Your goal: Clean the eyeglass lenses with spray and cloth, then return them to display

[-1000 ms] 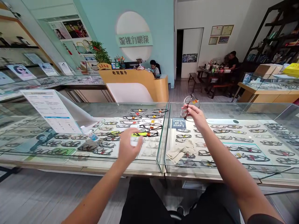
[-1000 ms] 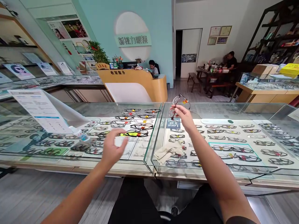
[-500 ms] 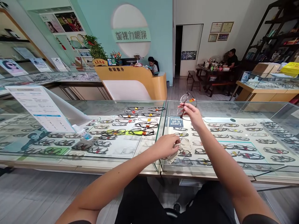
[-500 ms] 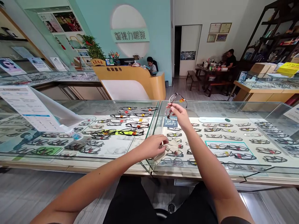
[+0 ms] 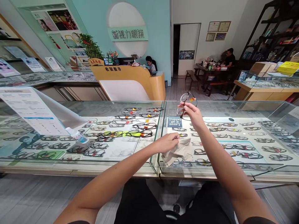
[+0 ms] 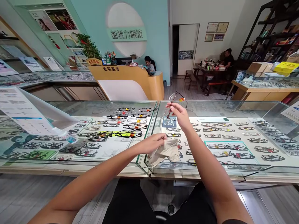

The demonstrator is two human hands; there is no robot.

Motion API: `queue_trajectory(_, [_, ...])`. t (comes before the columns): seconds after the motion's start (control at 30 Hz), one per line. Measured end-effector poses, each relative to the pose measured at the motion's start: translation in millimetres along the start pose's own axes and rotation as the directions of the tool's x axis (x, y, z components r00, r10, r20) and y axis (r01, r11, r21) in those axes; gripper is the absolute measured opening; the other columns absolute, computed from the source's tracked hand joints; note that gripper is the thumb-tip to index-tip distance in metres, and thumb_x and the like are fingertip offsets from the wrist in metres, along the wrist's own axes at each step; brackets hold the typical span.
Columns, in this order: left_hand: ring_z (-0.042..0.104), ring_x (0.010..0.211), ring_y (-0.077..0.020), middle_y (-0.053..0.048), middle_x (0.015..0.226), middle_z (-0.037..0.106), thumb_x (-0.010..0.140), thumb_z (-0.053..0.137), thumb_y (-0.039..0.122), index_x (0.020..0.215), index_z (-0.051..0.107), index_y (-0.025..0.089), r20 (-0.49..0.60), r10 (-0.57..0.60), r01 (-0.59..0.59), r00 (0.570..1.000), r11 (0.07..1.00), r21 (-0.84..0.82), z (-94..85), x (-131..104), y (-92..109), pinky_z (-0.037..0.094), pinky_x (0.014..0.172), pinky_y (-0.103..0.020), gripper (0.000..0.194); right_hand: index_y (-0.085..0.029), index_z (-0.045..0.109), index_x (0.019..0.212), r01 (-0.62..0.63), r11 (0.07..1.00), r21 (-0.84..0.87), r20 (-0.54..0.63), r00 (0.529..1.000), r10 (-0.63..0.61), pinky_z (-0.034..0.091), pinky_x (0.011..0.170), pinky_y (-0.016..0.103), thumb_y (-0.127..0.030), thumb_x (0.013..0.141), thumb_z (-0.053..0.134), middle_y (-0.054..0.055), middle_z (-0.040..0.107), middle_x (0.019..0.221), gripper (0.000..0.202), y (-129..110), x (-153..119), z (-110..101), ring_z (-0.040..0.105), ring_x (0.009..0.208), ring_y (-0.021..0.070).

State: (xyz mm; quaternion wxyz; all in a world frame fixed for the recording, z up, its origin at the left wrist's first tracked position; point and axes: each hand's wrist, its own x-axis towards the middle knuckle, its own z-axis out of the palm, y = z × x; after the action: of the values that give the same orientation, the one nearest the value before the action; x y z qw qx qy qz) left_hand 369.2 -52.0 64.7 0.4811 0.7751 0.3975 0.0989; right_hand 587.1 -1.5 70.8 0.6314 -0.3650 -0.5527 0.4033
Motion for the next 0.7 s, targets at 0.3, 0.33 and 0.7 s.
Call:
queue_trajectory(0.3, [0.056, 0.070, -0.0161, -0.005, 0.079, 0.065, 0.059, 0.063, 0.020, 0.081, 0.069, 0.016, 0.132, -0.023, 0.118, 0.991, 0.624, -0.772, -40.8, 1, 17, 0.044, 0.064, -0.028, 0.024, -0.028, 0.079, 0.121, 0.011, 0.999, 0.034, -0.113, 0.994, -0.007, 0.053, 0.086, 0.035, -0.053, 0.092, 0.076, 0.005, 0.080, 0.125, 0.039, -12, 4, -15, 0.069, 0.097, 0.0190])
queue_trajectory(0.33, [0.056, 0.069, -0.0166, -0.006, 0.078, 0.065, 0.060, 0.065, 0.020, 0.079, 0.069, 0.016, 0.107, -0.004, 0.089, 0.994, 0.589, -0.803, -49.9, 1, 19, 0.045, 0.064, -0.028, 0.020, -0.028, 0.079, 0.121, 0.014, 0.999, 0.028, -0.121, 0.993, -0.011, 0.054, 0.086, 0.035, -0.053, 0.092, 0.076, 0.006, 0.080, 0.125, 0.039, -12, 4, -16, 0.069, 0.097, 0.0191])
queue_trajectory(0.7, [0.067, 0.077, -0.0158, -0.003, 0.088, 0.075, 0.067, 0.087, 0.027, 0.094, 0.071, 0.015, -0.475, -0.059, -0.395, 0.878, 0.470, -0.789, -101.8, 40, 9, 0.051, 0.068, -0.026, 0.034, -0.031, 0.082, 0.116, 0.014, 0.999, 0.036, -0.105, 0.994, -0.010, 0.054, 0.087, 0.036, -0.047, 0.094, 0.076, 0.004, 0.081, 0.121, 0.028, -10, 5, -20, 0.069, 0.098, 0.0200])
